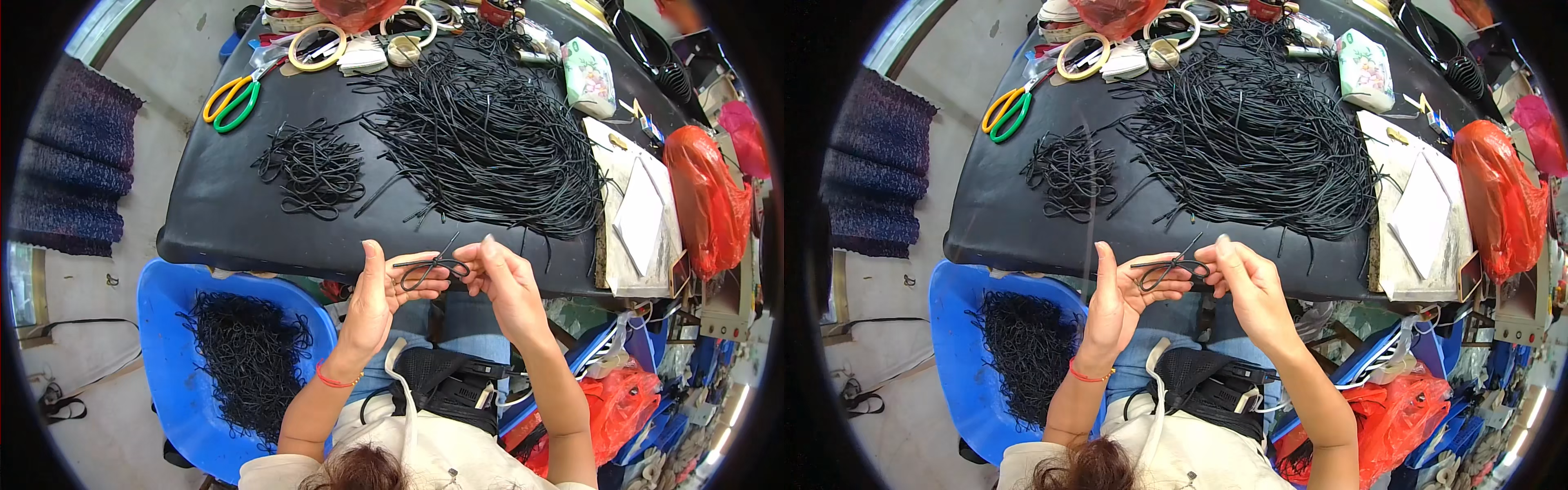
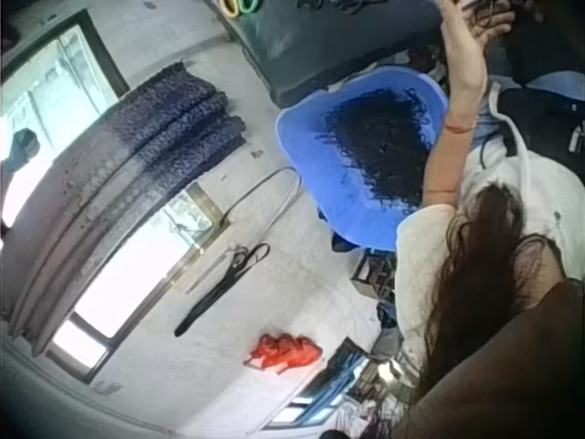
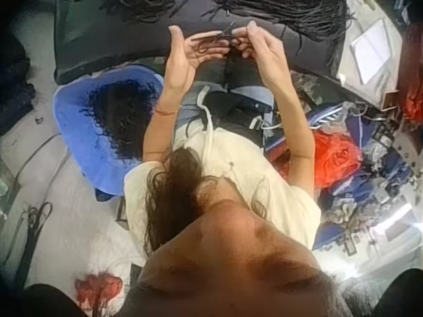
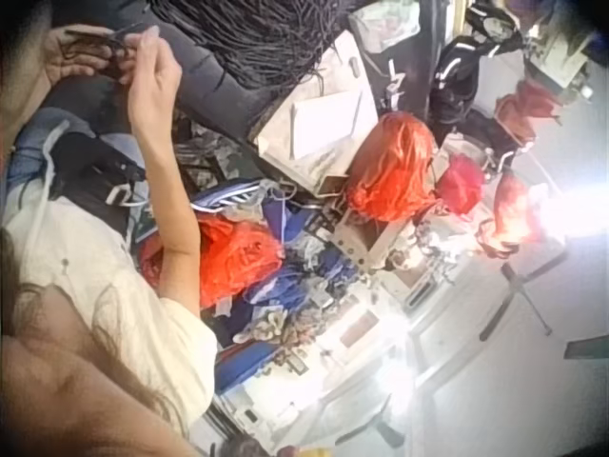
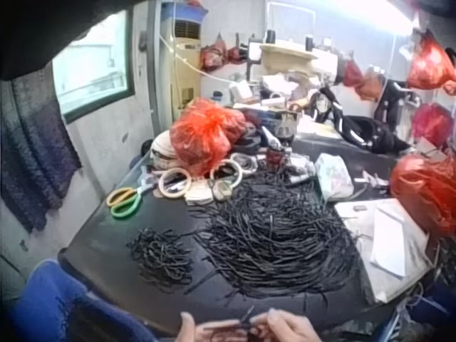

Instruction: The person sits at a cluttered workbench and repeatedly picks up black cable ties from a large pile. They loop each tie by hand to form a knot and place the finished items into a blue plastic bin. The process is continuous and repetitive throughout the clip.

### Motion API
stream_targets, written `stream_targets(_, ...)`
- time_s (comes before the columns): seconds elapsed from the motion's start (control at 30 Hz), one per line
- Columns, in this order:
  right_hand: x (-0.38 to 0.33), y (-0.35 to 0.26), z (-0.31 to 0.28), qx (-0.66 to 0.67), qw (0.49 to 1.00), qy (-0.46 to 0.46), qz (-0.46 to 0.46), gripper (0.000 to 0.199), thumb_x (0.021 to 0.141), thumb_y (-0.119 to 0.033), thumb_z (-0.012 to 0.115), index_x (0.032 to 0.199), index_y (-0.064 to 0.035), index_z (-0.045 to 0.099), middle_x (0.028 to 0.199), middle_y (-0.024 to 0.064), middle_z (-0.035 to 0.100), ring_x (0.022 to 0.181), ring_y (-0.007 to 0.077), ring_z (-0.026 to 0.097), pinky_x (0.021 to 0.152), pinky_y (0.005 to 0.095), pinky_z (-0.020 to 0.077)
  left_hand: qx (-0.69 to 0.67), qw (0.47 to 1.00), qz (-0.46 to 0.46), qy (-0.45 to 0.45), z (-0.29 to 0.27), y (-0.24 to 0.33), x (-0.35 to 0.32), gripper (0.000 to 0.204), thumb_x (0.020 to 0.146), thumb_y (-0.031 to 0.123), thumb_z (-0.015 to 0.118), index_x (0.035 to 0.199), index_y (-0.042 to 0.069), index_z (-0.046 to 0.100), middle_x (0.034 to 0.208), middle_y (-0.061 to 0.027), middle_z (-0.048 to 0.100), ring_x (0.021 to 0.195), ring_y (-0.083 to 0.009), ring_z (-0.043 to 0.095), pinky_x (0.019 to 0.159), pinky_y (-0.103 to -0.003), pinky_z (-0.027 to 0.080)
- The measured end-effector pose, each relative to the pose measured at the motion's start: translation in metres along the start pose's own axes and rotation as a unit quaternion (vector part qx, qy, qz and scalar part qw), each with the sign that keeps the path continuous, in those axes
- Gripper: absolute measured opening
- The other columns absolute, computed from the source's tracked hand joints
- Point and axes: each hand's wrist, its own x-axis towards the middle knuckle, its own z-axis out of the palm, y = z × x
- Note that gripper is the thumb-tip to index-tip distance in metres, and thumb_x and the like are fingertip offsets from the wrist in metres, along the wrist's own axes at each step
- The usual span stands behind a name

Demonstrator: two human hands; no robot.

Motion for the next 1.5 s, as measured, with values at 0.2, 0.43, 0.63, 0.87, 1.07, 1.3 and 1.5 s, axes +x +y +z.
stream_targets(0.2,-0.005,-0.001,0.013,-0.027,0.998,0.019,-0.053,0.021,0.083,-0.012,0.065,0.099,0.0009,0.059,0.084,0.0005,0.061,0.073,0.0039,0.053,0.063,0.0181,0.0423,0.136,0.985,0.083,0.062,0.008,-0.004,-0.005,0.022,0.086,0.007,0.060,0.105,-0.003,0.058,0.090,-0.0111,0.066,0.076,-0.0122,0.062,0.071,-0.024,0.050)
stream_targets(0.43,-0.006,0.000,0.021,0.000,0.998,-0.015,-0.061,0.016,0.084,-0.011,0.063,0.094,0.0015,0.061,0.081,0.0014,0.061,0.073,0.0044,0.054,0.065,0.0182,0.0429,0.131,0.980,0.126,0.078,0.014,-0.010,-0.005,0.016,0.087,0.009,0.059,0.097,-0.003,0.060,0.085,-0.0078,0.064,0.074,-0.0093,0.061,0.067,-0.022,0.051)
stream_targets(0.63,-0.005,0.006,0.023,-0.015,0.996,-0.012,-0.089,0.013,0.086,-0.008,0.059,0.095,0.0019,0.060,0.082,0.0010,0.061,0.074,0.0039,0.053,0.066,0.0186,0.0428,0.141,0.969,0.151,0.136,0.026,-0.015,-0.005,0.015,0.087,0.012,0.060,0.090,-0.003,0.060,0.078,-0.0046,0.063,0.070,-0.0066,0.059,0.060,-0.020,0.049)
stream_targets(0.87,-0.008,0.004,0.026,-0.019,0.996,-0.022,-0.083,0.018,0.086,-0.009,0.059,0.101,0.0018,0.059,0.085,0.0013,0.061,0.077,0.0051,0.053,0.067,0.0203,0.0434,0.179,0.963,0.139,0.142,0.020,-0.005,0.000,0.012,0.086,0.010,0.060,0.090,-0.001,0.060,0.079,-0.0036,0.062,0.070,-0.0071,0.059,0.061,-0.020,0.049)
stream_targets(1.07,0.007,-0.012,-0.045,-0.572,0.713,0.171,-0.367,0.026,0.074,0.003,0.058,0.099,-0.0035,0.062,0.090,0.0100,0.056,0.083,0.0270,0.051,0.072,0.0348,0.0425,0.529,0.724,0.320,0.305,-0.038,0.074,0.024,0.017,0.079,0.016,0.069,0.078,0.001,0.061,0.071,-0.0019,0.055,0.059,-0.0089,0.047,0.056,-0.023,0.040)
stream_targets(1.3,0.030,-0.006,-0.061,-0.645,0.614,0.180,-0.418,0.026,0.070,-0.011,0.067,0.096,-0.0090,0.063,0.096,0.0056,0.055,0.089,0.0228,0.051,0.075,0.0344,0.0391,0.636,0.494,0.485,0.342,-0.029,0.084,0.035,0.026,0.077,0.013,0.068,0.101,0.006,0.060,0.103,-0.0107,0.054,0.100,-0.0274,0.049,0.086,-0.037,0.039)
stream_targets(1.5,0.048,0.006,-0.035,-0.633,0.628,0.135,-0.432,0.017,0.073,-0.007,0.063,0.089,-0.0079,0.060,0.093,0.0037,0.055,0.089,0.0216,0.051,0.075,0.0340,0.0373,0.637,0.630,0.438,0.072,0.009,0.011,0.031,0.020,0.072,0.003,0.067,0.092,0.006,0.065,0.100,-0.0085,0.059,0.095,-0.0276,0.054,0.084,-0.037,0.044)
